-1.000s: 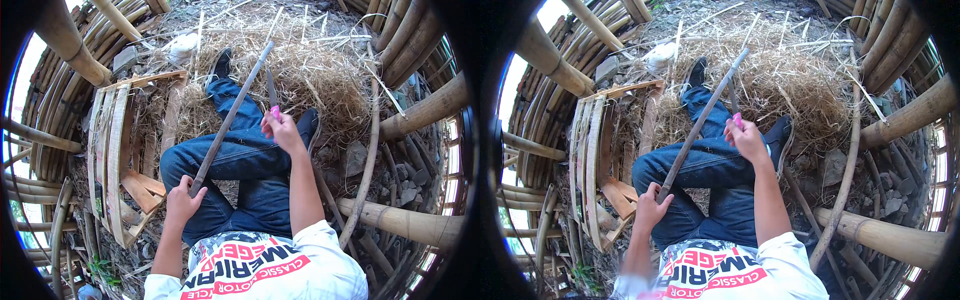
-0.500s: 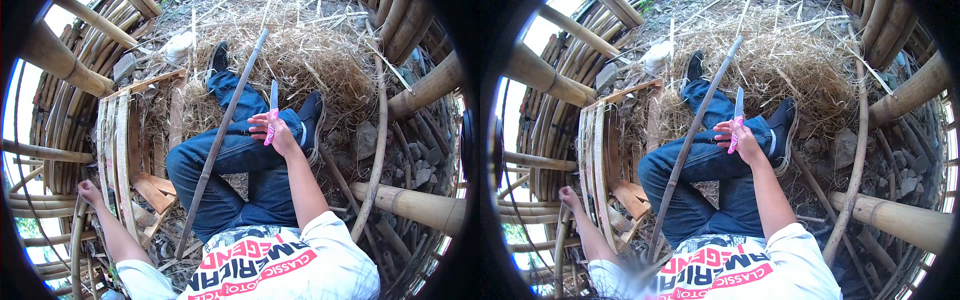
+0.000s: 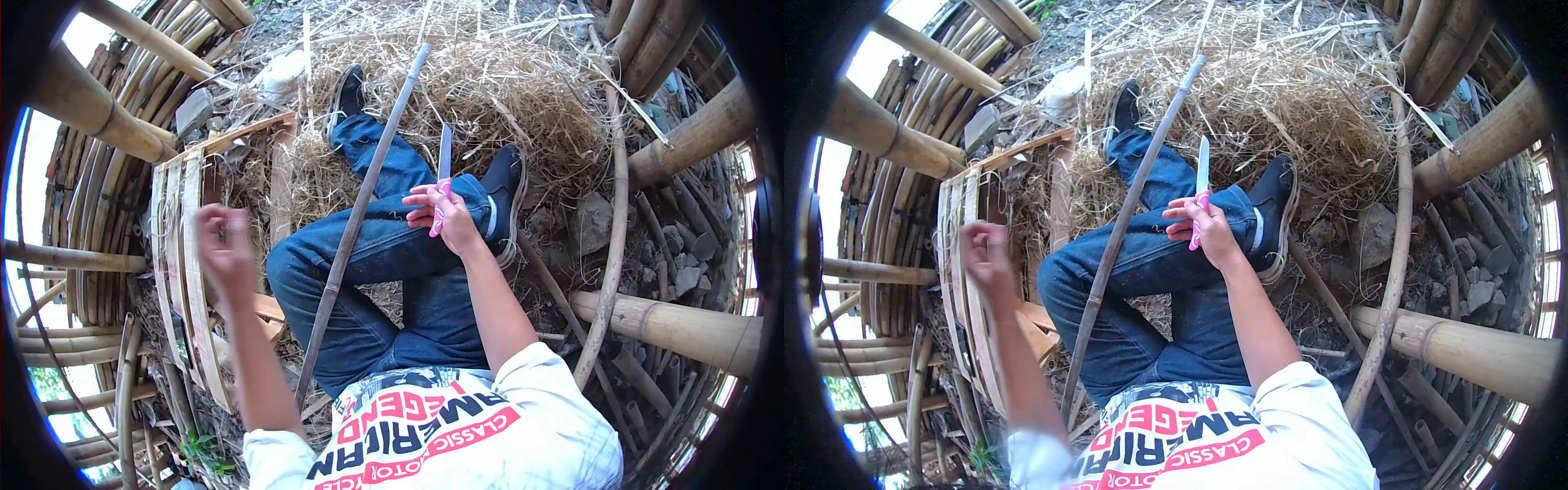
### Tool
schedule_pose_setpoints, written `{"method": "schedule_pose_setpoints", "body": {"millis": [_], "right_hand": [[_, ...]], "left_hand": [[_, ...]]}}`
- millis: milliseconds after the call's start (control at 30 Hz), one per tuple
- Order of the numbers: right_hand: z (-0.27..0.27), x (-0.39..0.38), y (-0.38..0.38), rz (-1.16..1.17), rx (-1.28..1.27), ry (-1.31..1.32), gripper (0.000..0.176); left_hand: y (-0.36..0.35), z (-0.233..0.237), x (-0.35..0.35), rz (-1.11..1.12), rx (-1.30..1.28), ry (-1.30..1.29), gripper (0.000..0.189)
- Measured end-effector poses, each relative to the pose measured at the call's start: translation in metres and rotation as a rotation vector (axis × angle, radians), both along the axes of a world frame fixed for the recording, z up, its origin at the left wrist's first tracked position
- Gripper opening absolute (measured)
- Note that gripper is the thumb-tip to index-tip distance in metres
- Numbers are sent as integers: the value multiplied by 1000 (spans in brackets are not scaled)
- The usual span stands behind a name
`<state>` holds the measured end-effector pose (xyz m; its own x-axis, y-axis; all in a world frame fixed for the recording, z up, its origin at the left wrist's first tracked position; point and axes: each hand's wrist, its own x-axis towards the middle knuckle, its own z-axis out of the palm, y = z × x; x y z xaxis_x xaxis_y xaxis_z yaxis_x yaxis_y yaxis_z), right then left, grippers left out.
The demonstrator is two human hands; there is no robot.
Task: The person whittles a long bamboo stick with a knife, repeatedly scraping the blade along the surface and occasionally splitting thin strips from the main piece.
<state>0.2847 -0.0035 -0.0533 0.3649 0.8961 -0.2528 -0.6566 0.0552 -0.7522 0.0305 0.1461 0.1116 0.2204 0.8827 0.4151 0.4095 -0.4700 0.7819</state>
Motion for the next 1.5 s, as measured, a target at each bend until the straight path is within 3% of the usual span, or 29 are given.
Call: {"method": "schedule_pose_setpoints", "body": {"millis": [67,167,267,367,467,500,533,600,733,800,833,967,1033,1167,1267,1500], "right_hand": [[10,-8,-3,-10,-32,-162,30],[28,-26,-15,57,-53,-215,24],[32,-44,-23,119,-55,-243,25],[35,-57,-23,190,-25,-236,23],[38,-63,-18,193,-25,-220,23],[40,-64,-18,193,-23,-220,23],[42,-63,-17,166,-29,-217,23],[48,-57,-20,139,-39,-224,23],[63,-50,-28,145,-187,-340,19],[62,-56,-30,124,-58,-703,21],[59,-63,-30,135,-70,-712,27],[84,-93,-26,366,-143,-822,34],[76,-108,-21,376,-155,-1011,33],[71,-121,-15,391,-143,-1242,35],[66,-118,-18,386,-76,-1407,36],[59,-115,-30,313,-7,-1443,39]], "left_hand": [[-42,-3,22,-131,163,272,31],[-92,-24,11,-184,-105,595,50],[-119,-27,-17,-119,-196,935,50],[-126,-38,-43,-121,-283,1110,45],[-124,-58,-65,-148,-378,1013,41],[-124,-55,-65,-155,-299,990,27],[-122,-52,-66,-157,-296,986,27],[-114,-46,-67,-147,-556,856,18],[-113,-43,-69,-228,-695,618,19],[-112,-52,-79,-271,-802,556,20],[-111,-55,-82,-317,-908,489,21],[-113,-49,-83,-323,-916,444,23],[-115,-45,-83,-330,-848,554,23],[-125,-42,-87,-310,-782,494,19],[-129,-31,-92,-334,-889,438,19],[-136,-26,-96,-389,-1023,408,19]]}}
